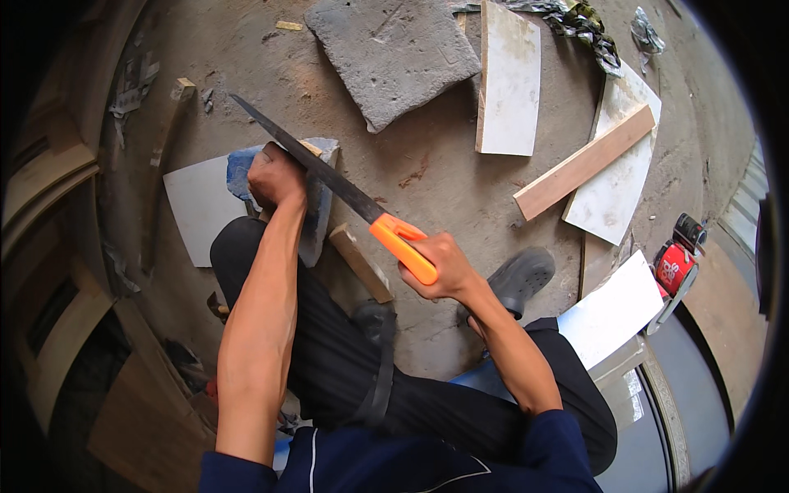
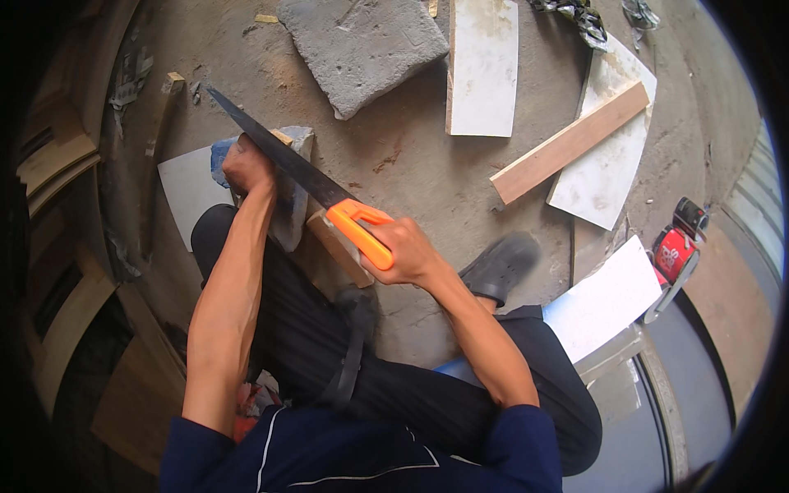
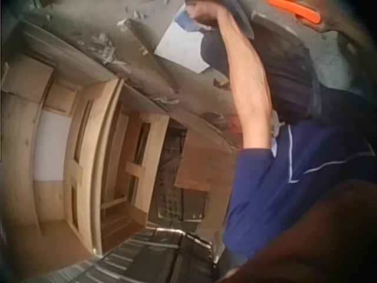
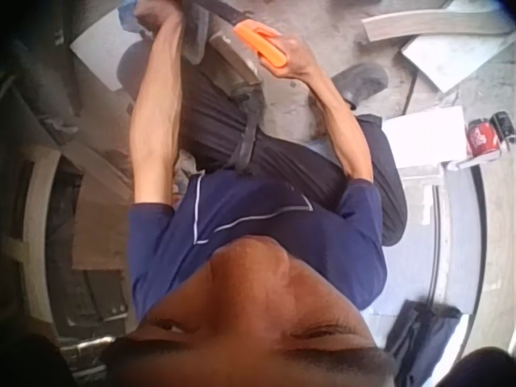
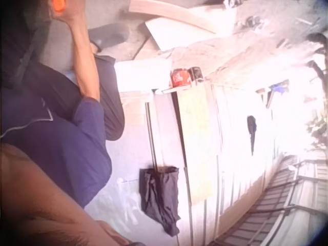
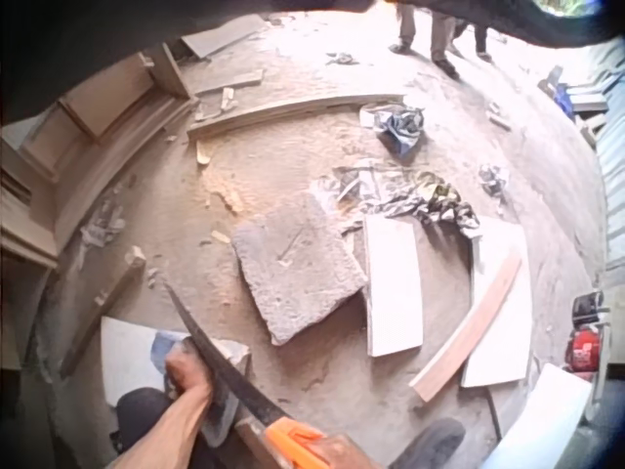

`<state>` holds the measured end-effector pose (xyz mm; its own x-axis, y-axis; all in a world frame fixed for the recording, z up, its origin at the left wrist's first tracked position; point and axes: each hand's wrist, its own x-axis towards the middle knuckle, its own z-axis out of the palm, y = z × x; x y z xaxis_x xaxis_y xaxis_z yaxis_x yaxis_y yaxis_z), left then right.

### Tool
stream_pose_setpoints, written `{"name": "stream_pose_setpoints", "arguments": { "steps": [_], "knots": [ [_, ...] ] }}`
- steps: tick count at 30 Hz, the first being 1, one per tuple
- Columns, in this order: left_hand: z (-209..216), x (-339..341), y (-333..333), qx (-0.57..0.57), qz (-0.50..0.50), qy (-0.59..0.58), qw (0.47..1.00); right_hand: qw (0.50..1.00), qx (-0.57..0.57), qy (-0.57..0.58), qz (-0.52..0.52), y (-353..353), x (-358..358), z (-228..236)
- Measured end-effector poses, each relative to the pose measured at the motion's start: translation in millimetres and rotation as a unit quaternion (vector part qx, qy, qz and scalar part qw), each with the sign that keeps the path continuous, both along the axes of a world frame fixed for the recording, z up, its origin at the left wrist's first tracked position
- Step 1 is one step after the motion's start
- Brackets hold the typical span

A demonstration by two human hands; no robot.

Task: The person sits on the floor and assembles a small wooden frame by cutting a wooden piece with a hand saw and then hammering nails into a white board to attach the pieces. The person uses a hammer and a hand saw to complete the assembly.

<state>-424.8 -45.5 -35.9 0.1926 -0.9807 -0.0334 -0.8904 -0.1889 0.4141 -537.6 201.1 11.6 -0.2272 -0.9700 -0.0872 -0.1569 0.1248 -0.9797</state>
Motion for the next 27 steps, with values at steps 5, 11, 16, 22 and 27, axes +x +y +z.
{"name": "stream_pose_setpoints", "arguments": {
  "steps": [5,11,16,22,27],
  "knots": [
    [-8.8,3.0,8.2,-0.064,-0.072,-0.019,0.995,1.0,-0.008,0.002,0.001,-54.6,3.4,-12.3],
    [0.1,-0.1,9.2,-0.024,-0.053,-0.002,0.998,0.998,-0.017,-0.033,-0.05,-17.1,14.0,0.7],
    [-1.5,1.0,9.1,-0.031,-0.074,0.017,0.997,0.998,-0.017,-0.038,-0.043,-54.0,15.5,-15.9],
    [-3.2,4.2,8.9,-0.019,-0.057,0.002,0.998,0.999,-0.021,-0.029,-0.001,-15.0,7.0,-15.1],
    [1.2,3.1,5.4,-0.01,-0.05,-0.008,0.999,1.0,-0.002,-0.018,0.001,-7.1,9.0,-10.6]
  ]
}}
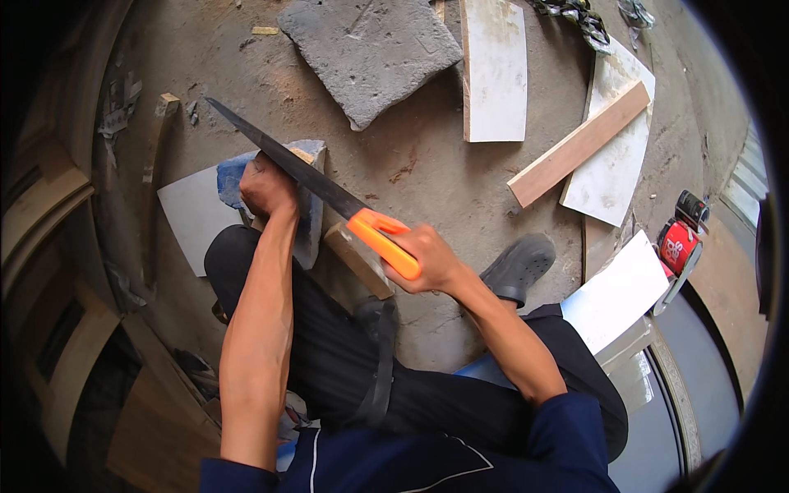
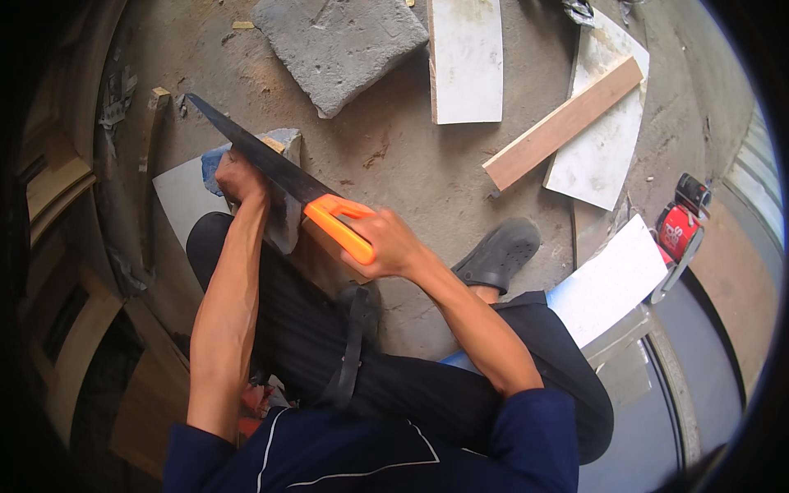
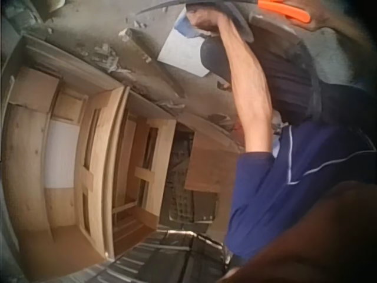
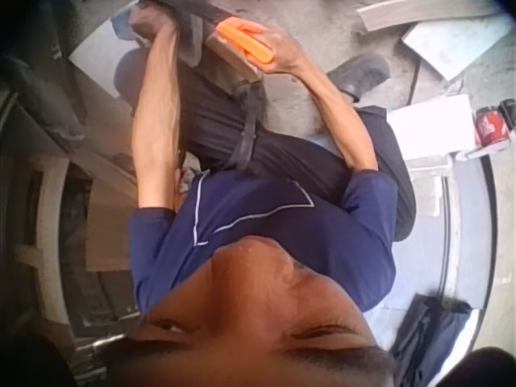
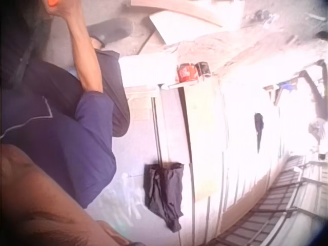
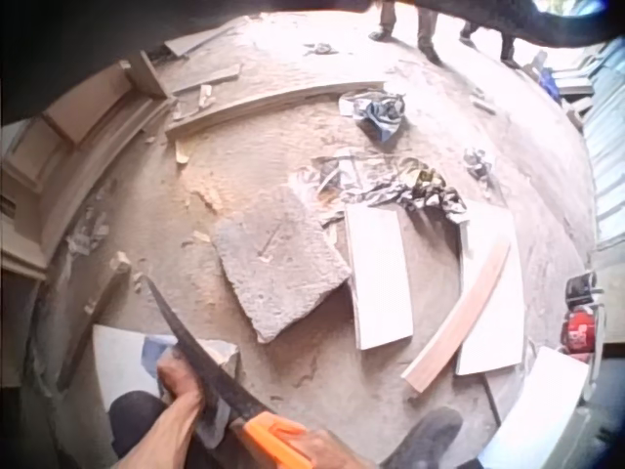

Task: The person sits on the floor and assembles a small wooden frame by cutting a wooden piece with a hand saw and then hammering nails into a white board to attach the pieces. The person uses a hammer and a hand saw to complete the assembly.

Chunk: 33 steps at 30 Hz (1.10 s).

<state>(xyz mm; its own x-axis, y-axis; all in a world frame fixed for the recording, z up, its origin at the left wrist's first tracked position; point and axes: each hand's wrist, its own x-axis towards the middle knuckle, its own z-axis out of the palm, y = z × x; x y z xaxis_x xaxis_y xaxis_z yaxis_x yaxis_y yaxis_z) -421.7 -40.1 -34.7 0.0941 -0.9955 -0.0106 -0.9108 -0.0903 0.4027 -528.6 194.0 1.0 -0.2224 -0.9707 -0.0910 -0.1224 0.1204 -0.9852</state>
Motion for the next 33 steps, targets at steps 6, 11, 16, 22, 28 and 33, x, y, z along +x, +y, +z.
{"name": "stream_pose_setpoints", "arguments": {
  "steps": [6,11,16,22,28,33],
  "knots": [
    [-4.7,1.4,5.9,-0.031,-0.051,-0.007,0.998,0.999,0.008,0.028,-0.016,-29.3,7.8,-1.3],
    [-3.5,-2.5,-0.1,-0.015,0.011,0.0,1.0,0.998,-0.036,-0.007,-0.053,-27.5,14.0,-12.0],
    [-5.1,-0.6,-0.7,-0.003,-0.003,-0.027,1.0,0.999,-0.007,-0.034,-0.033,14.1,13.2,-9.1],
    [-7.0,0.8,-3.2,-0.023,0.007,-0.023,0.999,1.0,0.008,0.009,-0.002,20.2,-2.6,4.4],
    [4.1,-4.1,15.7,-0.01,-0.053,-0.006,0.999,0.999,0.007,0.011,-0.033,-42.8,-4.0,2.5],
    [0.6,-0.2,4.6,0.02,0.0,-0.032,0.999,0.998,-0.016,-0.01,-0.052,-13.7,13.2,-6.2]
  ]
}}
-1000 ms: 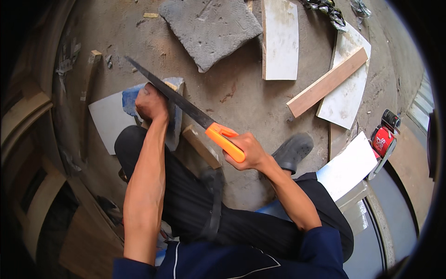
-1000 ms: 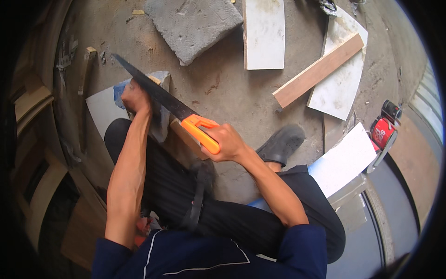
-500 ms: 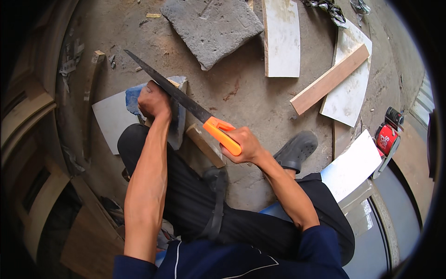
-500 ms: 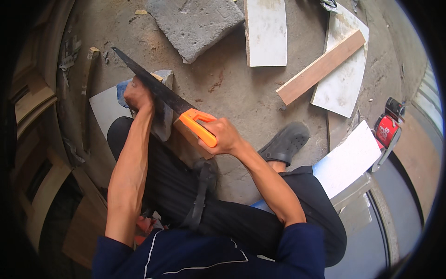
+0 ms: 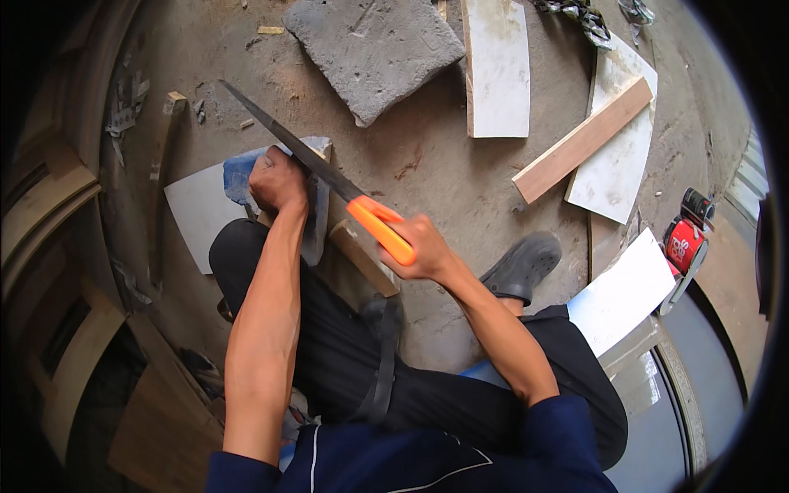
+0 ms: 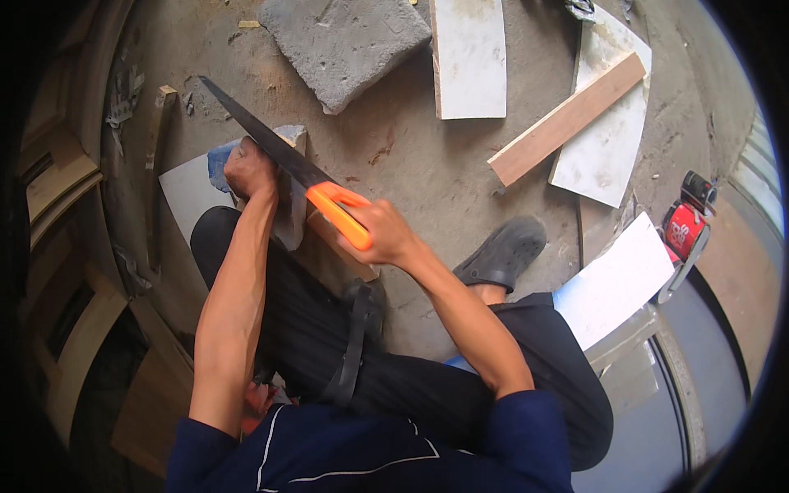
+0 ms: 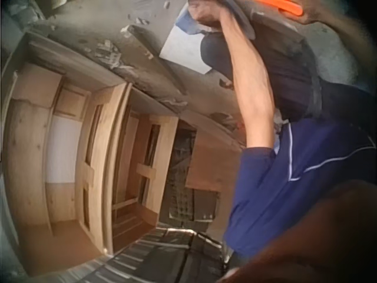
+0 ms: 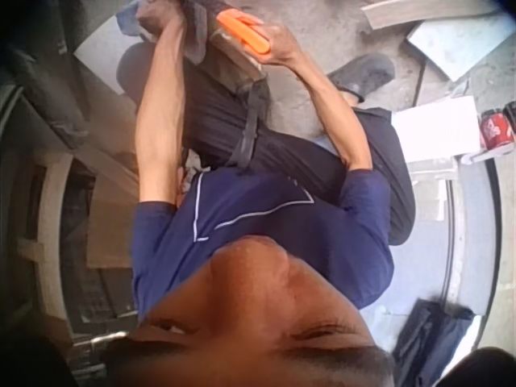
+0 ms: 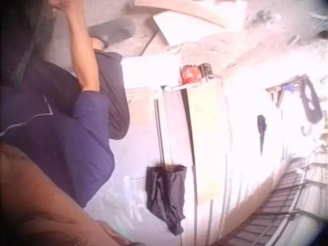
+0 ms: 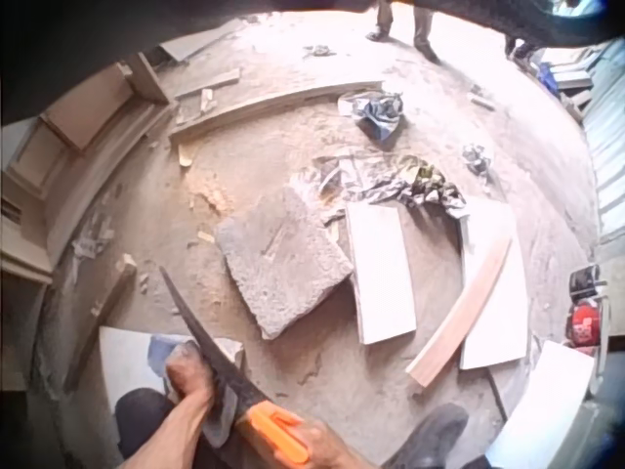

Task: The person sits on the floor and assembles a small wooden frame by cutting a wooden piece with a hand saw and then hammering nails into a white board to attach the pieces. The person uses a hammer and a hand saw to complete the assembly.

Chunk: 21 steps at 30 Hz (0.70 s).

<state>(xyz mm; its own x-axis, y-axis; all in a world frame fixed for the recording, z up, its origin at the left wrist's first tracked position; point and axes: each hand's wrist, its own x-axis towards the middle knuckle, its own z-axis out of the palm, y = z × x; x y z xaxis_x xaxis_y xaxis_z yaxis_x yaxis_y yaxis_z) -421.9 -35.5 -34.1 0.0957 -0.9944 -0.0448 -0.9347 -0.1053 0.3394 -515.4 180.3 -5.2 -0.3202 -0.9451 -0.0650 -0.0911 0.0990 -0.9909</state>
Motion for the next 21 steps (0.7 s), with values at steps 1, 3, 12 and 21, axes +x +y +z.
{"name": "stream_pose_setpoints", "arguments": {
  "steps": [1,3,12,21],
  "knots": [
    [-0.3,-2.5,0.7,-0.007,0.0,0.0,1.0,1.0,-0.007,-0.01,-0.014,11.5,1.6,5.6],
    [-0.7,-3.7,1.0,-0.023,-0.001,-0.002,1.0,1.0,0.009,-0.002,-0.022,13.3,5.4,5.4],
    [-3.3,1.6,-0.1,-0.022,-0.02,0.022,0.999,1.0,-0.009,-0.003,-0.019,-7.4,6.6,3.7],
    [-6.4,4.2,-0.4,-0.012,-0.035,0.045,0.998,0.999,-0.038,0.028,0.0,-26.6,3.3,-9.3]
  ]
}}
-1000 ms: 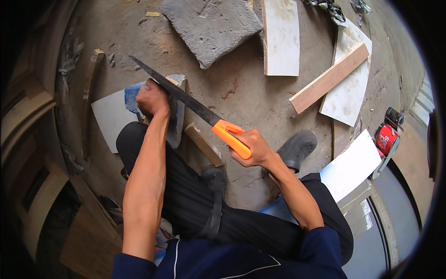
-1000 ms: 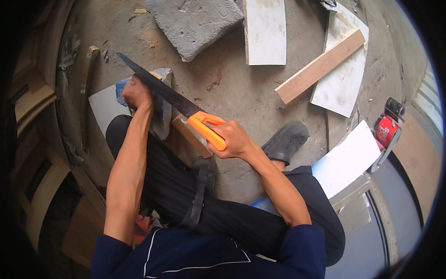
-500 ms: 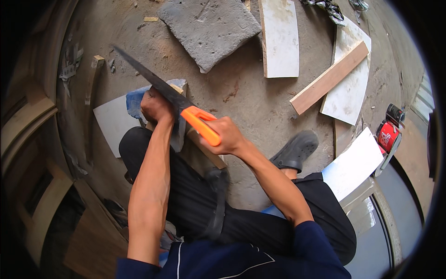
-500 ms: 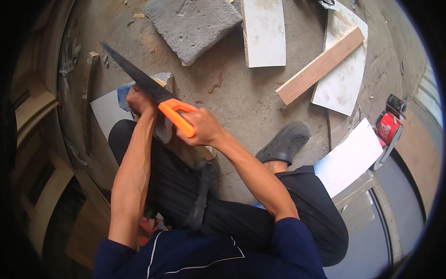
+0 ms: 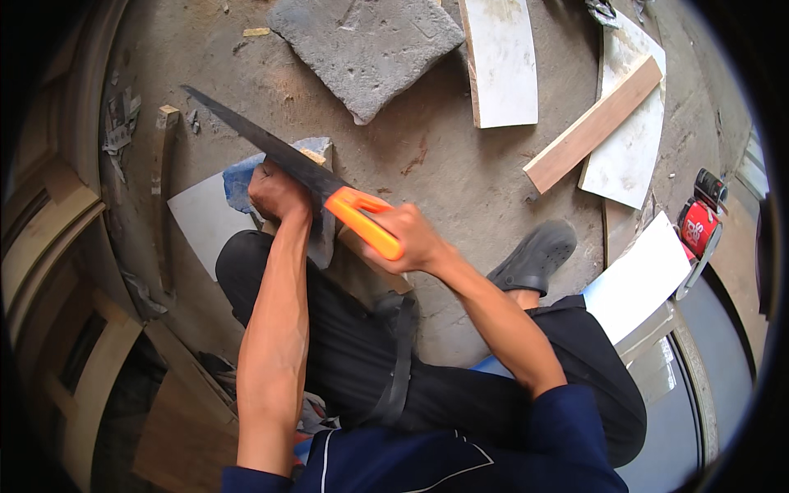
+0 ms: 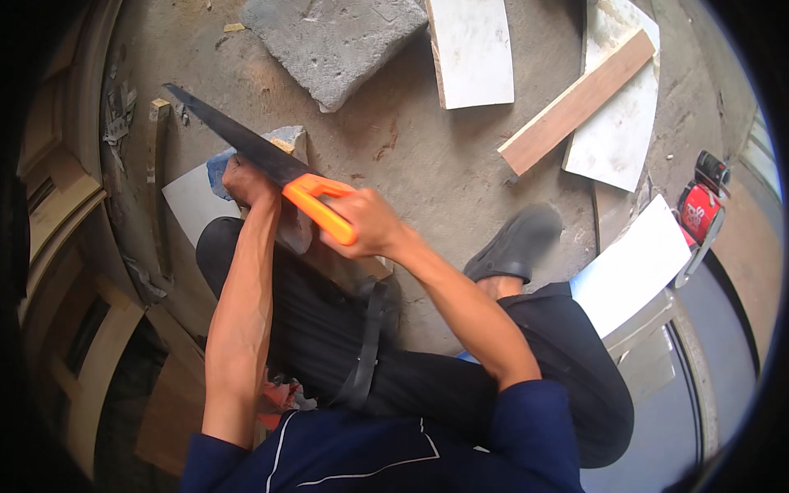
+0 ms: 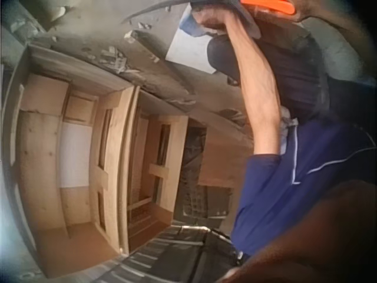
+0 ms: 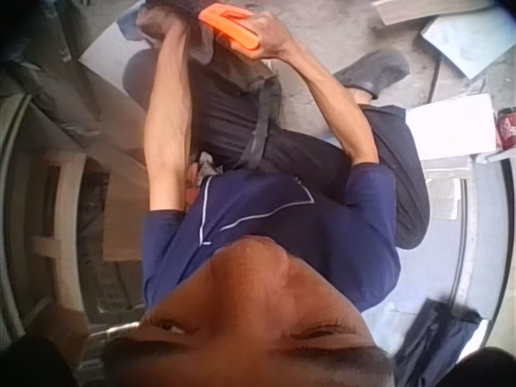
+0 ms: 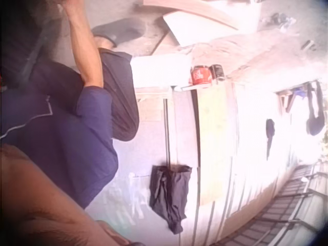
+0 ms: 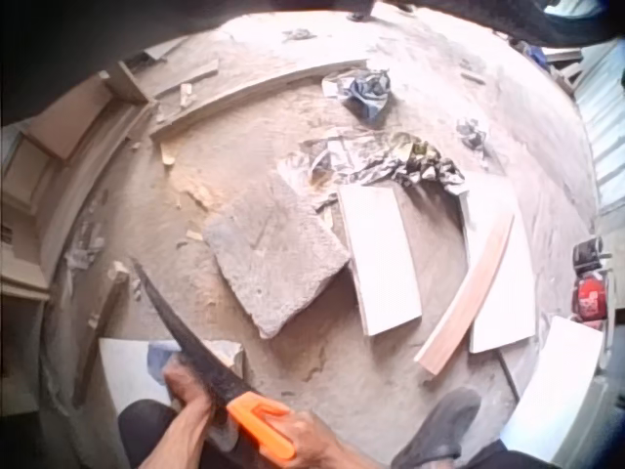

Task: The person sits on the floor and assembles a small wooden frame by cutting a wooden piece with a hand saw and then hammering nails into a white board to attach the pieces. The person uses a hammer and a hand saw to complete the assembly.

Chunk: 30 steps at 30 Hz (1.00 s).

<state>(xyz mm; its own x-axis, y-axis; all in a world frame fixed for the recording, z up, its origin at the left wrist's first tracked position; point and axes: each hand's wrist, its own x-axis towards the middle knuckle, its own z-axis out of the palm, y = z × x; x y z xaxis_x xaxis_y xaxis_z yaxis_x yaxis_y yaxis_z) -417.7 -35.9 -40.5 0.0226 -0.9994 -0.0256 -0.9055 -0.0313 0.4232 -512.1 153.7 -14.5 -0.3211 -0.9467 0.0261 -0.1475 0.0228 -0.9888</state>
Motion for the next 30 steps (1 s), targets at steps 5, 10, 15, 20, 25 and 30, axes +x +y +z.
{"name": "stream_pose_setpoints", "arguments": {
  "steps": [5,10,15,20,25,30],
  "knots": [
    [0.1,-2.1,-0.4,-0.014,-0.004,-0.003,1.0,0.998,-0.002,-0.055,-0.036,21.0,9.7,9.0],
    [-10.6,5.7,-4.2,-0.008,-0.002,0.005,1.0,0.999,-0.022,-0.02,-0.019,-21.9,3.3,-5.1],
    [7.5,-7.8,2.3,0.004,0.013,-0.019,1.0,0.997,-0.02,-0.067,-0.015,36.5,5.0,-4.9],
    [12.7,-13.9,5.3,0.018,0.031,0.004,0.999,1.0,0.014,-0.022,-0.004,39.0,4.7,-3.2],
    [-0.7,3.5,-2.2,0.015,-0.009,0.01,1.0,0.999,-0.006,-0.04,-0.015,31.8,3.8,13.2],
    [-0.6,2.9,0.6,0.016,-0.054,-0.03,0.998,1.0,-0.01,0.013,0.0,4.0,-5.4,10.2]
  ]
}}
